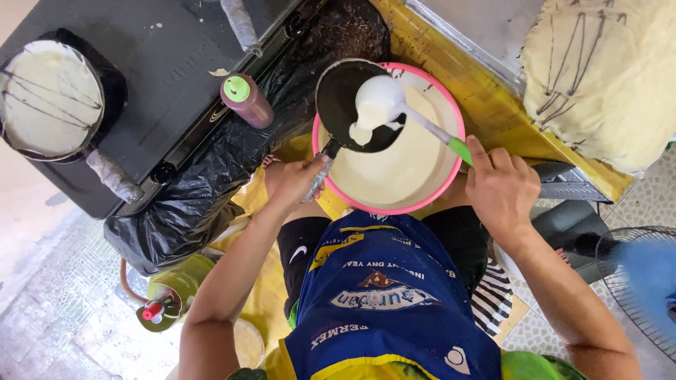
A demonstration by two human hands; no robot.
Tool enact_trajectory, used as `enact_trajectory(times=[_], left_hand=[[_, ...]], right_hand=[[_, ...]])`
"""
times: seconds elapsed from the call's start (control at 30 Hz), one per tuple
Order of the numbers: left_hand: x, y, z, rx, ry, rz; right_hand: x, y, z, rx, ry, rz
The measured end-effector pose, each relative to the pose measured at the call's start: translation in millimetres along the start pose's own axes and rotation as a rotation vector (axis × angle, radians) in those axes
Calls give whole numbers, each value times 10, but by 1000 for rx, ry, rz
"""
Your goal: Preparing crepes using multiple pans on a gas stove at a fast pace.
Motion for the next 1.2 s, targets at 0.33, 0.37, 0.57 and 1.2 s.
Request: enact_trajectory(times=[0.33,0.37,0.57,1.2], left_hand=[[-259,-77,-630,-50,386,-72],[-370,-198,-841,-109,518,-127],[-761,-735,-1233,-396,656,-153],[-711,-106,64,129,-4,-277]], right_hand=[[241,-328,23,-17,53,79],[305,-352,8,-2,61,83],[738,-267,-25,27,105,74],[-291,327,140,-314,-335,-544]])
Point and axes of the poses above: each hand's wrist, its own y-axis away from the middle knuckle, its own x-axis out of the back of the hand, z = x × y, the point moved 8 cm from there along -y, towards the middle knuckle, and after that the axes turned 14 degrees about -z, right-handed, at the moved point
